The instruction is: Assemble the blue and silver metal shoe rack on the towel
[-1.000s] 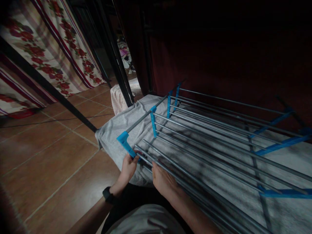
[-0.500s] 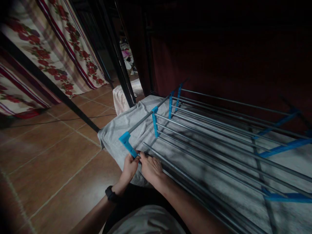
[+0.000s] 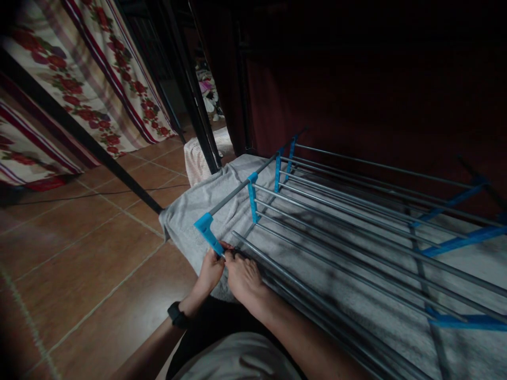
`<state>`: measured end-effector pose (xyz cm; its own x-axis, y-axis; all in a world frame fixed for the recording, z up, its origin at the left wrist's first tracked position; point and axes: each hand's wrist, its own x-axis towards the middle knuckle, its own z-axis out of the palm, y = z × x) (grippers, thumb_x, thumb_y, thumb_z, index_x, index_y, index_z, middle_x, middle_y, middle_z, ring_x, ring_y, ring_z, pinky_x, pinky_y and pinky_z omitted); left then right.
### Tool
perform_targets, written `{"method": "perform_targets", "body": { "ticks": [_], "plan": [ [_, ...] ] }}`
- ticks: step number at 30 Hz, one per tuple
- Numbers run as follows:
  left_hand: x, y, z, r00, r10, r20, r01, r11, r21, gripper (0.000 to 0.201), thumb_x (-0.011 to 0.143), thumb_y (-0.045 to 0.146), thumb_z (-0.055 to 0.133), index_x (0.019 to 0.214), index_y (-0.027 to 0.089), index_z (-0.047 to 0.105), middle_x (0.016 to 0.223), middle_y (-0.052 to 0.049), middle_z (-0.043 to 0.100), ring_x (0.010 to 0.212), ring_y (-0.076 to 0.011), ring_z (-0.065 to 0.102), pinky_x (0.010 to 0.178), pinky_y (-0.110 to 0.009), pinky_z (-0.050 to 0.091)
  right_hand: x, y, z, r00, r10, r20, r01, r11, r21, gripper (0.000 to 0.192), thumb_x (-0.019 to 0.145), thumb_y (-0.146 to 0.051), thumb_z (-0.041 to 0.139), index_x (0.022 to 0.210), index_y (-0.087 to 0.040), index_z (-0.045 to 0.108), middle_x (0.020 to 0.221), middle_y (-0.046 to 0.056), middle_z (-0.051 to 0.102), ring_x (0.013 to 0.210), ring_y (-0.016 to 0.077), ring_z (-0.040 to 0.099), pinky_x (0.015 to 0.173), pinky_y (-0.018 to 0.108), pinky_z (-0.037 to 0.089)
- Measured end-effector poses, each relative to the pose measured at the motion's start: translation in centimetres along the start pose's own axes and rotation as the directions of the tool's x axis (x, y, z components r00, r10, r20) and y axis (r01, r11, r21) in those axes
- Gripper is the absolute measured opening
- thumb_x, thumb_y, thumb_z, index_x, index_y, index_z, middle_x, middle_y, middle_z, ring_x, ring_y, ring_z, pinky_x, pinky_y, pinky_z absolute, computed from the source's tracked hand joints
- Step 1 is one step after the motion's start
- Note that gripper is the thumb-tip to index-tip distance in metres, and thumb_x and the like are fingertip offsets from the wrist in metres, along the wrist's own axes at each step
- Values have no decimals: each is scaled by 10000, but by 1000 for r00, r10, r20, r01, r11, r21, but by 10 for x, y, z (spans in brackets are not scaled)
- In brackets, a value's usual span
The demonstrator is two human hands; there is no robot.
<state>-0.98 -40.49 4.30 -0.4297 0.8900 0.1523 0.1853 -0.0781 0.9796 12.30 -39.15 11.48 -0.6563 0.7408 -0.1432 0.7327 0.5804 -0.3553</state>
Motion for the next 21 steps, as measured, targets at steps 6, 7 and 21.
{"method": "perform_targets", "body": {
  "ticks": [6, 7, 21],
  "plan": [
    [-1, 1, -3, 1000, 3, 29, -4, 1000, 9, 346, 608, 95, 499, 897, 181, 670, 896, -59, 713, 947, -245, 662, 930, -394, 507, 4, 5, 1, 999, -25, 33, 22, 997, 75, 399, 1044, -274, 314, 1394, -232, 502, 1218, 104, 707, 1044, 244, 696, 865, 357, 510],
    [-2, 1, -3, 999, 12, 36, -13, 1000, 17, 342, 620, 99, 503, 906, 179, 674, 903, -63, 714, 951, -247, 662, 931, -396, 507, 4, 6, 1, 999, -25, 36, 22, 996, 81, 401, 1044, -277, 314, 1398, -233, 498, 1213, 105, 710, 1045, 244, 696, 868, 357, 507],
    [-5, -7, -3, 999, 39, 8, -39, 994, 102, 391, 619, 90, 521, 971, 179, 669, 971, -80, 731, 983, -257, 672, 947, -413, 509, 9, 9, -6, 994, -13, 111, -11, 977, 213, 365, 1043, -318, 320, 1268, -245, 599, 1088, 76, 753, 1013, 206, 706, 792, 283, 480]
  ]
}}
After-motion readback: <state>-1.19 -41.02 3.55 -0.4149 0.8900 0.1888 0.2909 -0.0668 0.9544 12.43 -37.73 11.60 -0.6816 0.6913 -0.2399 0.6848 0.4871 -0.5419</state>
